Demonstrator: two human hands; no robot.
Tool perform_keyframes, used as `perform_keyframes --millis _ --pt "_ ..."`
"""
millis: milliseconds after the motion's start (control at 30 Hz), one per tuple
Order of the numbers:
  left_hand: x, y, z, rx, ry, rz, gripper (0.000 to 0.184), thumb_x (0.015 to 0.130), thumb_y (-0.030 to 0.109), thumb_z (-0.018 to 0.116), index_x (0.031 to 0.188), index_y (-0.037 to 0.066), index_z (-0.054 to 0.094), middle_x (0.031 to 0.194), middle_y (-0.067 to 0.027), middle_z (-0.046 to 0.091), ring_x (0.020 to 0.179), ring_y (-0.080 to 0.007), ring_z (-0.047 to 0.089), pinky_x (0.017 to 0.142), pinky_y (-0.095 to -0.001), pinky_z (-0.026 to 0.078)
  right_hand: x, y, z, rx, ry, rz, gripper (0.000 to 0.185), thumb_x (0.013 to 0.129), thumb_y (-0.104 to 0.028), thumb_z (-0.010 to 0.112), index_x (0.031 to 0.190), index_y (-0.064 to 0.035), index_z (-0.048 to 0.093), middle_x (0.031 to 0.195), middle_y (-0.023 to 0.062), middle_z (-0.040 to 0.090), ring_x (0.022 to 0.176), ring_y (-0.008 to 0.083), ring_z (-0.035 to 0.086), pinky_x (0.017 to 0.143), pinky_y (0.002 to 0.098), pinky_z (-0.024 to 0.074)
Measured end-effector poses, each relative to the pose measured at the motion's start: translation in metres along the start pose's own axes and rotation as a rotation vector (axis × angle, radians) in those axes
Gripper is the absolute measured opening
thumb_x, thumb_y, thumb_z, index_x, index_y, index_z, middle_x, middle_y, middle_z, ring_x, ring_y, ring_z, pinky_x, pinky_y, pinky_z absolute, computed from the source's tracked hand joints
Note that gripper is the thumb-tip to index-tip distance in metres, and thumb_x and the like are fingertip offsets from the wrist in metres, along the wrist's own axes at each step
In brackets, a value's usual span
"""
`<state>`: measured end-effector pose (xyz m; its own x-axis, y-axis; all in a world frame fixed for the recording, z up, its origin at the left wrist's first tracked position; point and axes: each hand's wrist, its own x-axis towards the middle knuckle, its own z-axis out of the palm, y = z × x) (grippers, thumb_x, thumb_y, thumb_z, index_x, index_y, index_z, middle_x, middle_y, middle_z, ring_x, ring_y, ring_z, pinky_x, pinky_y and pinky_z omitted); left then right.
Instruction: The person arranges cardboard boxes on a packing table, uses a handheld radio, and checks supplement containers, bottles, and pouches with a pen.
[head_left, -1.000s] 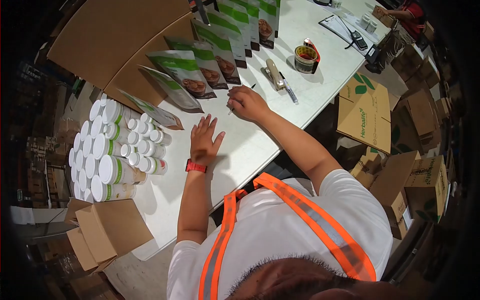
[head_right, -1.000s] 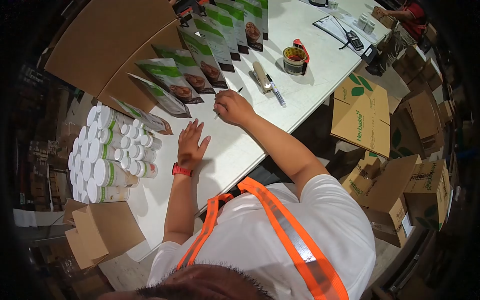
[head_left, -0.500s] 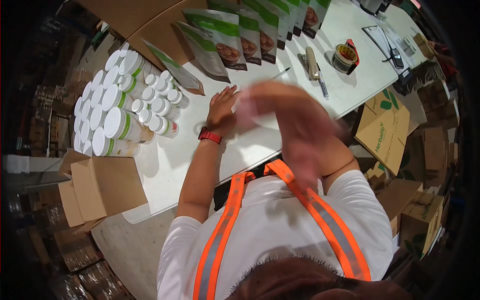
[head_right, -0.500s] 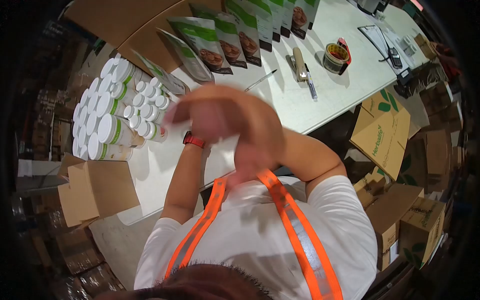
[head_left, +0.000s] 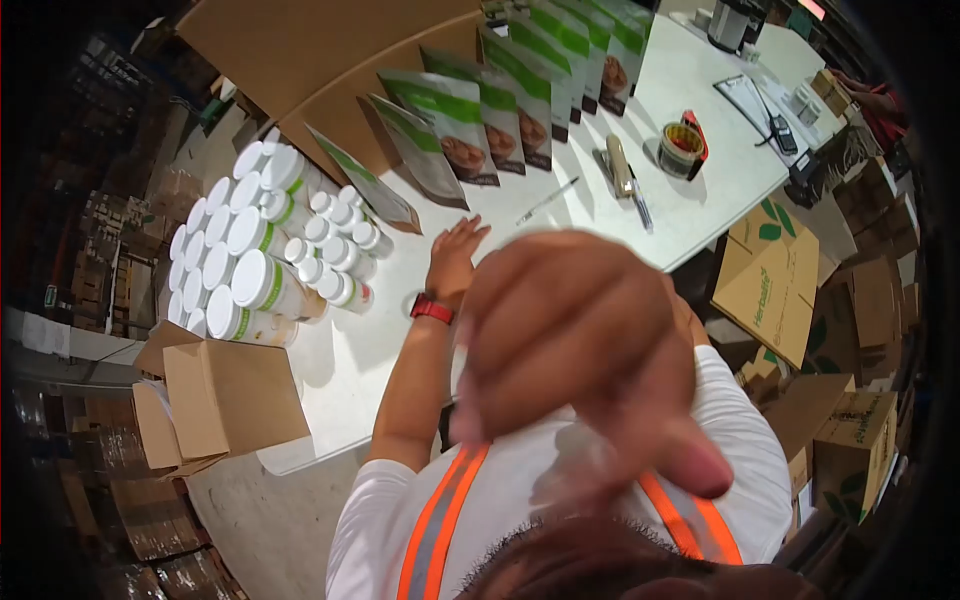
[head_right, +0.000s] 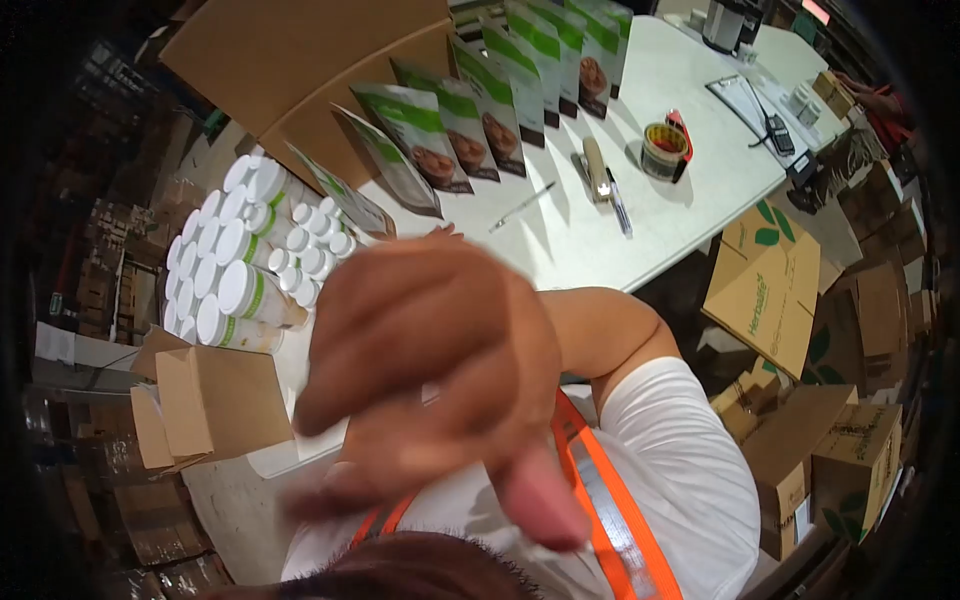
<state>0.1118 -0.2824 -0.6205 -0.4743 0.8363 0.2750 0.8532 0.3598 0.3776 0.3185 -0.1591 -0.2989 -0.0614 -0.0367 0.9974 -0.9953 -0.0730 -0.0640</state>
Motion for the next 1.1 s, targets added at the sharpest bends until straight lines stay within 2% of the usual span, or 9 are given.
perform_keyframes --millis 33,133,300,400,533,800,900,967,1100 --pt "0.000 -0.022 0.013 -0.058 -0.013 0.054 0.051 0.097 0.039 0.063 0.142 0.015 0.063 0.158 -0.0084 0.051 0.149 -0.0271 0.042 0.123 -0.0478 0.026 0.001 -0.003 -0.001 0.005 -0.002 0.002 0.060 0.111 -0.059 0.030 0.102 -0.0194 0.074 0.096 0.0127 0.075 0.081 0.0229 0.067 0.075 0.0391 0.0554" --pt "-0.003 0.021 -0.015 -0.027 0.001 -0.083 0.053 0.095 0.036 0.062 0.144 0.017 0.060 0.159 -0.0067 0.049 0.152 -0.0243 0.039 0.123 -0.0469 0.024 0.018 -0.016 -0.007 0.053 0.000 0.087 0.063 0.110 -0.061 0.030 0.093 -0.0184 0.074 0.098 0.0134 0.074 0.081 0.0214 0.065 0.074 0.0385 0.0537" --pt "-0.004 0.020 -0.016 0.038 -0.008 -0.015 0.052 0.097 0.037 0.059 0.145 0.017 0.059 0.162 -0.0054 0.047 0.154 -0.0206 0.036 0.124 -0.0452 0.022 0.031 -0.044 -0.008 0.029 -0.037 0.019 0.049 0.105 -0.051 0.040 0.093 -0.0163 0.073 0.095 0.0118 0.073 0.080 0.0226 0.066 0.073 0.0384 0.0538" --pt "-0.002 0.027 -0.016 0.088 -0.059 -0.096 0.053 0.099 0.038 0.058 0.147 0.016 0.057 0.163 -0.0048 0.045 0.153 -0.0206 0.036 0.124 -0.0439 0.021 0.035 -0.042 -0.009 -0.009 -0.047 0.011 0.041 0.103 -0.044 0.046 0.092 -0.0150 0.073 0.093 0.0109 0.073 0.079 0.0233 0.066 0.072 0.0383 0.0539" --pt "-0.012 0.008 0.009 0.350 0.229 0.165 0.051 0.100 0.037 0.058 0.144 0.012 0.058 0.159 -0.0060 0.049 0.150 -0.0228 0.040 0.121 -0.0465 0.027 0.035 -0.040 -0.006 -0.039 -0.056 0.011 0.030 0.099 -0.036 0.055 0.092 -0.0133 0.072 0.091 0.0096 0.073 0.078 0.0242 0.067 0.070 0.0382 0.0540" --pt "-0.004 0.004 0.005 0.025 0.167 0.089 0.051 0.096 0.035 0.065 0.141 0.010 0.060 0.149 -0.0083 0.056 0.145 -0.0267 0.046 0.119 -0.0504 0.031 0.023 -0.016 -0.005 -0.185 -0.047 0.018 0.010 0.091 -0.020 0.071 0.091 -0.0098 0.071 0.087 0.0071 0.072 0.075 0.0260 0.069 0.067 0.0379 0.0543" --pt "0.001 0.007 0.003 -0.174 0.136 0.024 0.052 0.095 0.034 0.068 0.140 0.010 0.061 0.146 -0.0092 0.059 0.143 -0.0282 0.048 0.118 -0.0519 0.033 -0.022 0.037 -0.024 -0.390 -0.036 0.191 0.008 0.089 -0.014 0.077 0.090 -0.0085 0.071 0.085 0.0062 0.072 0.074 0.0267 0.070 0.066 0.0378 0.0544" --pt "0.000 0.018 -0.007 -0.146 0.085 -0.020 0.052 0.094 0.033 0.070 0.139 0.009 0.062 0.144 -0.0098 0.061 0.142 -0.0292 0.049 0.118 -0.0529 0.034 -0.079 0.075 -0.050 -0.618 -0.106 0.369 0.013 0.088 -0.020 0.076 0.086 -0.0081 0.072 0.084 0.0083 0.072 0.075 0.0297 0.068 0.068 0.0397 0.0535" --pt "-0.003 0.041 -0.028 -0.017 0.019 -0.063 0.051 0.097 0.037 0.068 0.140 0.011 0.063 0.153 -0.0134 0.054 0.149 -0.0310 0.042 0.122 -0.0522 0.028 -0.225 0.127 -0.110 -1.039 -0.235 0.559 0.013 0.087 -0.020 0.073 0.084 -0.0077 0.073 0.081 0.0098 0.069 0.079 0.0333 0.067 0.074 0.0441 0.0538"
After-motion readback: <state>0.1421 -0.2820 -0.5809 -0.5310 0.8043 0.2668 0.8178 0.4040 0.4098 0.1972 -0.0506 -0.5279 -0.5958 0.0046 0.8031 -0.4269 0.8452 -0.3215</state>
